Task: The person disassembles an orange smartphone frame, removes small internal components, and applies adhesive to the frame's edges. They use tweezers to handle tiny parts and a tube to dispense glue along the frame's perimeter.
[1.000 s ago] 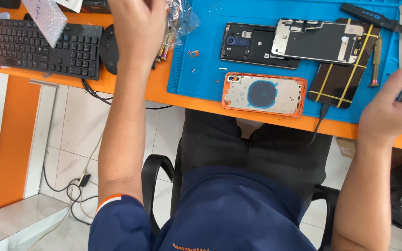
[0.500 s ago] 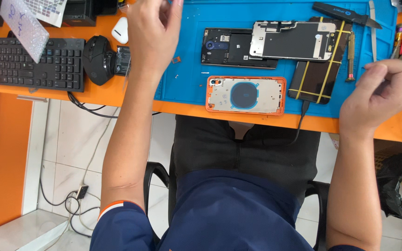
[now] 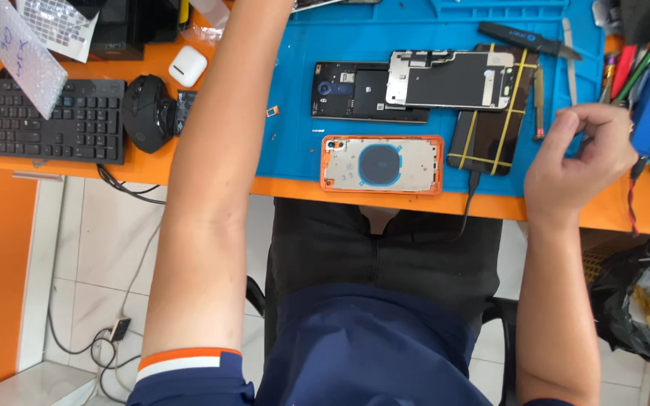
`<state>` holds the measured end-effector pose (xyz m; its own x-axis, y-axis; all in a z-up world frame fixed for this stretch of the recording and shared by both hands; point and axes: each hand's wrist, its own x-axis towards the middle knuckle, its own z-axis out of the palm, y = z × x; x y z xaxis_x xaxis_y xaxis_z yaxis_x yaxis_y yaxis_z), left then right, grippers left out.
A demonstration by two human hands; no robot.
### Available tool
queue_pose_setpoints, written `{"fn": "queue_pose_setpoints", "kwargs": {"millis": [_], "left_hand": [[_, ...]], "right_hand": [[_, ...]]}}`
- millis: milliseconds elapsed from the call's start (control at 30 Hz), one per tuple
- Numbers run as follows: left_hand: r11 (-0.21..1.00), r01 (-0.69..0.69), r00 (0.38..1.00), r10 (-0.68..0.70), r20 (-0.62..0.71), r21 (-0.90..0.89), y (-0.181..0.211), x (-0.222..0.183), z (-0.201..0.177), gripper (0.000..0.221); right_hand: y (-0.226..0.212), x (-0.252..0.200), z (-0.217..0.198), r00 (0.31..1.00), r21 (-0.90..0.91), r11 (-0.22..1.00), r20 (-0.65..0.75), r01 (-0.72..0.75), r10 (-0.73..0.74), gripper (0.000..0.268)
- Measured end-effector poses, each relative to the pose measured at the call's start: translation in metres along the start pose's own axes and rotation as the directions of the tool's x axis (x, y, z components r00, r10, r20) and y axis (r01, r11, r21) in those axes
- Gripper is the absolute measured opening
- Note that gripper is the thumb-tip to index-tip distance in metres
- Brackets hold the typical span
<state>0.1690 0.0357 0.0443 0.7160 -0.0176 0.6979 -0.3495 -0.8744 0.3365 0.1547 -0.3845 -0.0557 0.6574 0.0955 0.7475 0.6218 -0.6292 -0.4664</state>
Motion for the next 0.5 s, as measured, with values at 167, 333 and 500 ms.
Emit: {"fn": "queue_pose_setpoints", "kwargs": {"millis": [167, 333, 500], "left_hand": [[0.997, -0.026, 0.998, 0.022, -0.056, -0.069, -0.001, 0.024, 0.004, 0.018], [0.991, -0.004, 0.997, -0.006, -0.078, -0.132, -0.013, 0.017, 0.011, 0.018], [0.982, 0.018, 0.993, -0.04, -0.115, -0.187, -0.025, 0.005, 0.01, 0.018]], "right_hand": [[0.0, 0.002, 0.001, 0.999, 0.005, 0.999, -0.008, -0.05, 0.05, 0.02], [0.004, -0.001, 0.001, 0.997, 0.03, 0.997, 0.039, -0.068, 0.067, 0.02], [0.007, 0.001, -0.003, 0.998, -0.029, 0.998, 0.048, 0.048, -0.047, 0.023]]}}
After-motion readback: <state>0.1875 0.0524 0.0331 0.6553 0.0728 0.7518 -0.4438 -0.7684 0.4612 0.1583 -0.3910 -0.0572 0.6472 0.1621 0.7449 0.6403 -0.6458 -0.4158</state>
